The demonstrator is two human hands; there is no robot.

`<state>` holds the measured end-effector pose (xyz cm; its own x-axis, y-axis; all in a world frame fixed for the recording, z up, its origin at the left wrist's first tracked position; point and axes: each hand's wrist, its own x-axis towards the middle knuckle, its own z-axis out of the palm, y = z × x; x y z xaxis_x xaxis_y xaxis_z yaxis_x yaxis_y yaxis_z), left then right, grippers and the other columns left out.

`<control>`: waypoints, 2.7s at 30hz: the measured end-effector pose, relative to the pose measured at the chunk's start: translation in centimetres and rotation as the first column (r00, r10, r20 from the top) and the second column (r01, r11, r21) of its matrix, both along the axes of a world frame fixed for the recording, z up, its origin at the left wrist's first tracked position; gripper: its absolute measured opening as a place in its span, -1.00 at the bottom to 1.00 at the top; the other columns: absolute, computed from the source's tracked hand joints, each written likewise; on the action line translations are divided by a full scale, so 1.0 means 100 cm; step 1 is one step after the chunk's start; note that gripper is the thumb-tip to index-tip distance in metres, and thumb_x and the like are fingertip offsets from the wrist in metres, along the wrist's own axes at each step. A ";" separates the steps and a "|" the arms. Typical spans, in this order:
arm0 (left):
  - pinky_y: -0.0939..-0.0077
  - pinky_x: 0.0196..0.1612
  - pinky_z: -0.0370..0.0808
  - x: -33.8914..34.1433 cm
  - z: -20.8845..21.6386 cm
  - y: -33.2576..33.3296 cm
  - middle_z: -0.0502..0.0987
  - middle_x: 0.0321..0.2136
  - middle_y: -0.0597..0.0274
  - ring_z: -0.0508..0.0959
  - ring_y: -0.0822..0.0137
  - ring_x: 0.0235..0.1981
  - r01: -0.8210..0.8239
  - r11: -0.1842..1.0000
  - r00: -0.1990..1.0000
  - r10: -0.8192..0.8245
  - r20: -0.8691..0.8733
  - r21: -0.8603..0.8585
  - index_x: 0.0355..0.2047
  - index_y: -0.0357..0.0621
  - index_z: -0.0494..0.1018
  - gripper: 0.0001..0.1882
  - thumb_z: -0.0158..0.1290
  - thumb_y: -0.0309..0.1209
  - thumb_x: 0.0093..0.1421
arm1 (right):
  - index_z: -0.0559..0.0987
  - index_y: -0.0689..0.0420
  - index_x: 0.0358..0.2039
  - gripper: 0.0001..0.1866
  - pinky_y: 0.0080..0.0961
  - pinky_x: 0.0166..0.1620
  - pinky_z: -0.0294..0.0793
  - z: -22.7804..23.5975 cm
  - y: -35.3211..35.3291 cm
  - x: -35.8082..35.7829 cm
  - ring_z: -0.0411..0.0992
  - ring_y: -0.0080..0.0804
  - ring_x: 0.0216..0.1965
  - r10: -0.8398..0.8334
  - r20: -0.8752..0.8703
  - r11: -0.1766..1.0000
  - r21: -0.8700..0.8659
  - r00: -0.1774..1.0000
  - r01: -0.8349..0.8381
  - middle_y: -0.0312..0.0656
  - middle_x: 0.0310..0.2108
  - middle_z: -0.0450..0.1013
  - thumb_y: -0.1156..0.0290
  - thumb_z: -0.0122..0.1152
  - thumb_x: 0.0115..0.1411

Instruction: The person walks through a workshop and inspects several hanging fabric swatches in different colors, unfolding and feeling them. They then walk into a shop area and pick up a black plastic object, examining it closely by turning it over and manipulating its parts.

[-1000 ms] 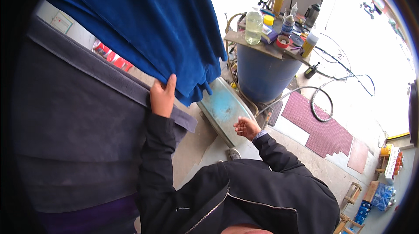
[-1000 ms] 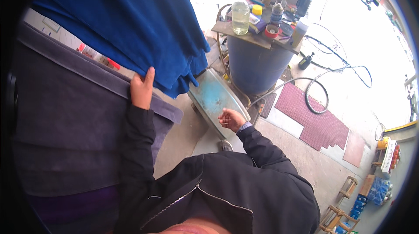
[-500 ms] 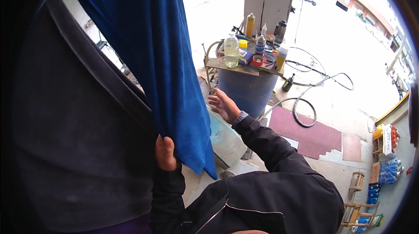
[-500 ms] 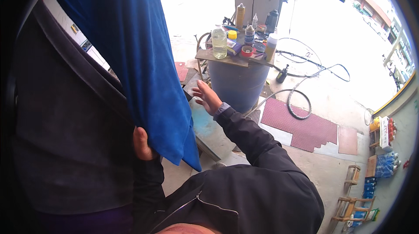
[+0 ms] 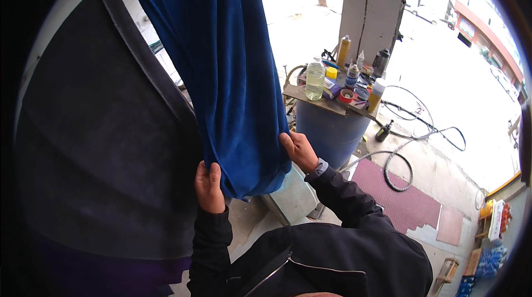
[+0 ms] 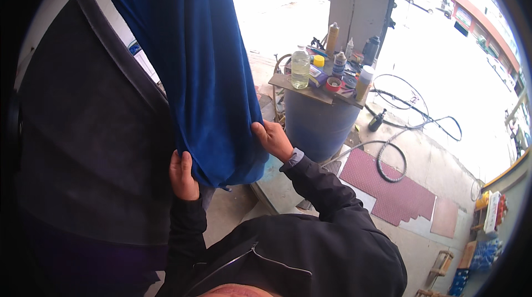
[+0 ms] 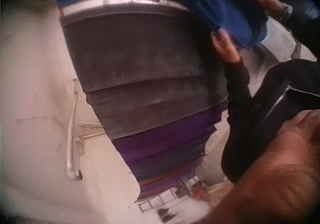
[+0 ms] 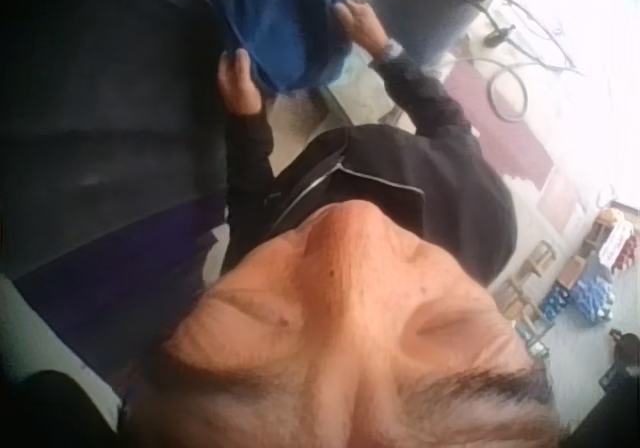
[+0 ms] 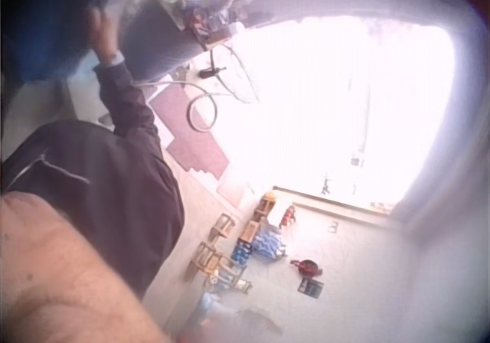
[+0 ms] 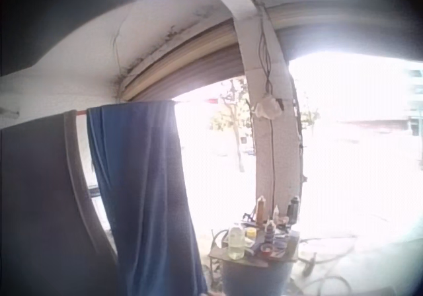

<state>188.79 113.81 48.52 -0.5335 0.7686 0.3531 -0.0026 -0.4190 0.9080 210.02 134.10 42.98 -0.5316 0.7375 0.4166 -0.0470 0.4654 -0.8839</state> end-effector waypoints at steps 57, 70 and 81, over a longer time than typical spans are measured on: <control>0.04 0.15 0.55 0.097 -0.137 0.052 0.35 0.25 -0.19 0.52 -0.11 0.21 -0.062 0.942 0.906 -0.086 -0.414 -0.331 0.35 -0.24 0.28 -0.16 0.17 0.18 0.36 | 0.66 0.19 -0.16 -0.74 -0.68 -0.02 0.44 -0.014 0.048 0.013 0.47 -0.74 -0.17 0.467 -0.416 0.644 -0.444 0.780 -0.623 -0.44 -0.19 0.57 0.22 0.29 0.47; 0.17 0.40 0.34 0.072 -0.041 0.075 0.40 0.36 0.11 0.43 0.19 0.34 0.451 0.889 0.838 -0.450 0.308 0.074 0.45 -0.34 0.20 0.12 0.19 0.37 0.23 | 0.51 0.23 0.26 -0.43 -0.27 0.41 0.29 0.010 0.050 0.036 0.34 -0.33 0.37 0.527 -0.643 0.402 -0.386 0.555 -0.830 -0.15 0.40 0.35 0.04 0.23 0.47; 0.04 0.35 0.46 0.094 -0.032 0.033 0.45 0.32 0.07 0.49 0.13 0.28 0.417 0.908 0.852 -0.403 0.335 0.032 0.42 -0.27 0.22 0.20 0.50 0.21 -0.02 | 0.51 0.18 0.30 -0.48 -0.37 0.21 0.57 -0.022 0.043 0.013 0.58 -0.43 0.11 0.528 -0.626 0.260 -0.524 0.574 -0.811 -0.21 0.11 0.61 0.16 0.26 0.47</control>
